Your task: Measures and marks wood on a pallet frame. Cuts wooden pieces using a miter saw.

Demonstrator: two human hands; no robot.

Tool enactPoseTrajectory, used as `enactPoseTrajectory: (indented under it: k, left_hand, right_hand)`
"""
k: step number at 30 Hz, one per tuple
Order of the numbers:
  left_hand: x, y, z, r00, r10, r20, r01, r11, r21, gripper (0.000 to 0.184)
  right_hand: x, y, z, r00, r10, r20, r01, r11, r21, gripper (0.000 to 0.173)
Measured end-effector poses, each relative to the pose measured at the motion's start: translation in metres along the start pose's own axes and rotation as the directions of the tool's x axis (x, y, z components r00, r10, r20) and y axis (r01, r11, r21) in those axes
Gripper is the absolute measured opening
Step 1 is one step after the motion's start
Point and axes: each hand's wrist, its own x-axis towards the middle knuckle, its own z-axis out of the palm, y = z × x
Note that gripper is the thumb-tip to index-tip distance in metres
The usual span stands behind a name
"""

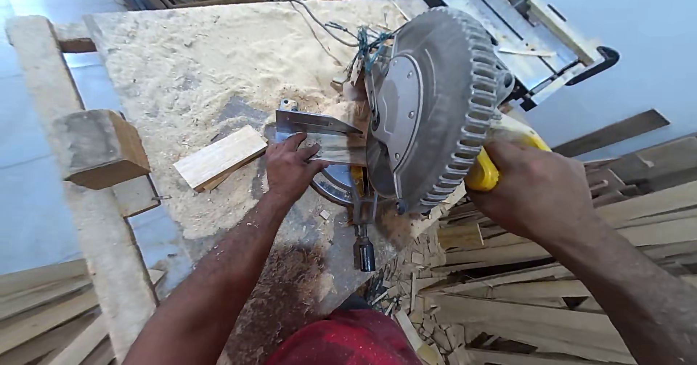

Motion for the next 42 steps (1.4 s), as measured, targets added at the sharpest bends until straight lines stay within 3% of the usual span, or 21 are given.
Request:
enactPoseTrajectory:
  k: [4, 10, 12, 14, 16, 18, 20, 22, 23, 25, 27, 29, 32, 34, 38, 40, 42]
  left_hand:
    - [0.001, 0.0, 0.0, 1.0, 0.003, -0.008, -0.003, 1.0, -0.01, 0.046]
    - [0.003, -0.001, -0.006, 0.999, -0.001, 0.041, 0.001, 1.0, 0.017, 0.047]
    - [0.005, -0.004, -0.014, 0.993, 0.044, 0.112, -0.046, 0.999, 0.014, 0.047]
    - [0.012, -0.012, -0.022, 0.974, 0.117, 0.193, -0.123, 0.992, 0.02, 0.046]
    - [0.018, -0.017, -0.034, 0.947, 0.176, 0.269, -0.192, 0.981, 0.034, 0.045]
    - [0.02, -0.014, -0.043, 0.925, 0.205, 0.319, -0.233, 0.971, 0.054, 0.042]
    - [0.012, -0.002, -0.061, 0.944, 0.187, 0.272, -0.212, 0.975, 0.063, 0.04]
    - [-0.007, 0.013, -0.088, 0.966, 0.045, 0.254, -0.039, 0.999, -0.025, 0.041]
    - [-0.02, 0.017, -0.1, 0.964, -0.046, 0.261, 0.087, 0.985, -0.148, 0.041]
    - [-0.054, 0.02, -0.121, 0.896, -0.227, 0.382, 0.386, 0.822, -0.418, 0.046]
    - [-0.093, 0.013, -0.13, 0.82, -0.308, 0.483, 0.562, 0.598, -0.572, 0.045]
    - [-0.125, 0.005, -0.135, 0.797, -0.322, 0.511, 0.601, 0.504, -0.62, 0.041]
    - [-0.158, 0.005, -0.144, 0.81, -0.331, 0.484, 0.587, 0.46, -0.666, 0.035]
    - [-0.175, 0.009, -0.149, 0.836, -0.33, 0.439, 0.549, 0.471, -0.691, 0.034]
    - [-0.204, 0.028, -0.153, 0.888, -0.294, 0.354, 0.459, 0.506, -0.73, 0.033]
    - [-0.218, 0.038, -0.152, 0.884, -0.275, 0.377, 0.467, 0.527, -0.71, 0.03]
    - [-0.23, 0.042, -0.149, 0.87, -0.238, 0.432, 0.487, 0.55, -0.679, 0.029]
  right_hand:
    - [-0.006, -0.007, 0.006, 0.998, 0.035, -0.052, -0.035, 0.999, 0.005, 0.029]
    - [-0.036, -0.028, 0.065, 0.966, 0.044, -0.254, -0.037, 0.999, 0.031, 0.028]
    - [-0.04, -0.024, 0.069, 0.985, 0.0, -0.17, 0.006, 0.999, 0.033, 0.025]
    - [-0.023, -0.011, 0.037, 0.998, 0.009, 0.061, -0.012, 0.999, 0.051, 0.023]
    - [0.001, 0.002, 0.0, 0.985, 0.062, 0.159, -0.075, 0.994, 0.083, 0.024]
    - [0.019, 0.012, -0.037, 0.993, 0.111, 0.026, -0.114, 0.979, 0.172, 0.035]
    - [0.019, 0.016, -0.065, 0.963, 0.16, -0.216, -0.097, 0.956, 0.277, 0.046]
    - [-0.005, 0.009, -0.072, 0.858, 0.247, -0.451, -0.057, 0.918, 0.393, 0.044]
    - [-0.023, -0.003, -0.067, 0.818, 0.315, -0.481, -0.043, 0.868, 0.495, 0.043]
    - [-0.065, -0.046, -0.032, 0.829, 0.392, -0.399, -0.009, 0.723, 0.69, 0.032]
    - [-0.098, -0.095, 0.021, 0.934, 0.338, -0.113, -0.104, 0.561, 0.821, 0.025]
    - [-0.117, -0.137, 0.066, 0.957, 0.221, 0.19, -0.273, 0.444, 0.853, 0.024]
    - [-0.124, -0.175, 0.094, 0.884, 0.084, 0.46, -0.463, 0.304, 0.833, 0.033]
    - [-0.123, -0.188, 0.102, 0.858, 0.023, 0.512, -0.504, 0.221, 0.835, 0.04]
    - [-0.118, -0.206, 0.107, 0.872, -0.085, 0.482, -0.484, 0.002, 0.875, 0.048]
    - [-0.115, -0.215, 0.108, 0.889, -0.1, 0.447, -0.456, -0.103, 0.884, 0.041]
    - [-0.112, -0.219, 0.109, 0.887, -0.131, 0.442, -0.452, -0.054, 0.891, 0.027]
